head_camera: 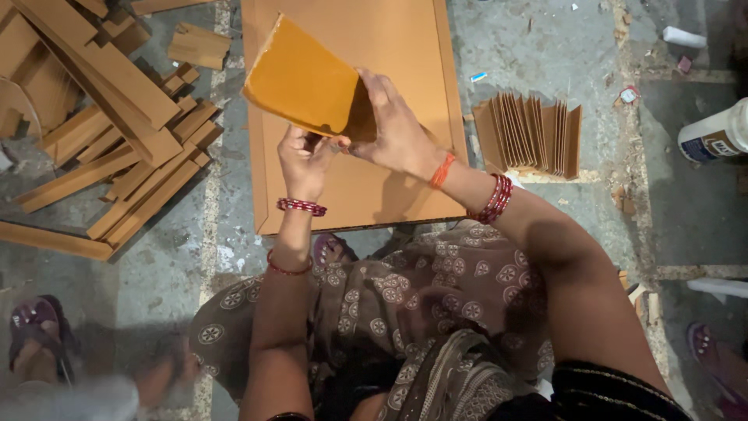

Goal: The person applies glue to the edges of a cardboard flap using a white roller, then folds and presses the flap to seal a cardboard box. The person works on the floor, handling the box and the roller to complete the assembly.

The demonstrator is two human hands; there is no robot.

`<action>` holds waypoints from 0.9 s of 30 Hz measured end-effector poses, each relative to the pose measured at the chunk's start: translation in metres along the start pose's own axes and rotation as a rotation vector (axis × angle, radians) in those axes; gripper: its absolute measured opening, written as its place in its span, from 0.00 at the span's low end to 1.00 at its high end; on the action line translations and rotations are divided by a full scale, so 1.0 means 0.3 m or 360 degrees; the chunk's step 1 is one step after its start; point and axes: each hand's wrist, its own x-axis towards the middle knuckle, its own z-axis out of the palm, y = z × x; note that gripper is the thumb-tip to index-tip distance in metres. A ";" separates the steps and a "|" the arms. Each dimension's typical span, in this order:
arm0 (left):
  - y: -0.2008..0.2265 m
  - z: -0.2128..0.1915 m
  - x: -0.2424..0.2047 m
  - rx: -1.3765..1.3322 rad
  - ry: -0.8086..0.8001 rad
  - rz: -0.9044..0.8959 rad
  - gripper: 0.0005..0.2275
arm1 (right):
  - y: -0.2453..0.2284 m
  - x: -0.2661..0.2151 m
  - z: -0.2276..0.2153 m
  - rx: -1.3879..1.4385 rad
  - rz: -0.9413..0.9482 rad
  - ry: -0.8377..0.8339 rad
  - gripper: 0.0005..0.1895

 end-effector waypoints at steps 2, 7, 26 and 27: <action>0.000 0.012 -0.007 0.0049 0.0048 0.0066 0.13 | -0.018 -0.003 -0.005 -0.0026 -0.0004 0.0014 0.57; -0.030 0.033 -0.015 0.0166 0.0219 0.0205 0.11 | -0.050 -0.014 0.018 -0.0041 0.0106 0.0110 0.45; 0.087 -0.098 0.036 -0.0135 -0.0344 -0.0032 0.26 | 0.064 0.046 -0.055 0.0147 -0.0014 -0.0235 0.56; 0.151 -0.103 0.021 -0.0148 -0.0276 -0.0049 0.23 | 0.067 0.050 -0.059 0.0151 0.0004 -0.0238 0.57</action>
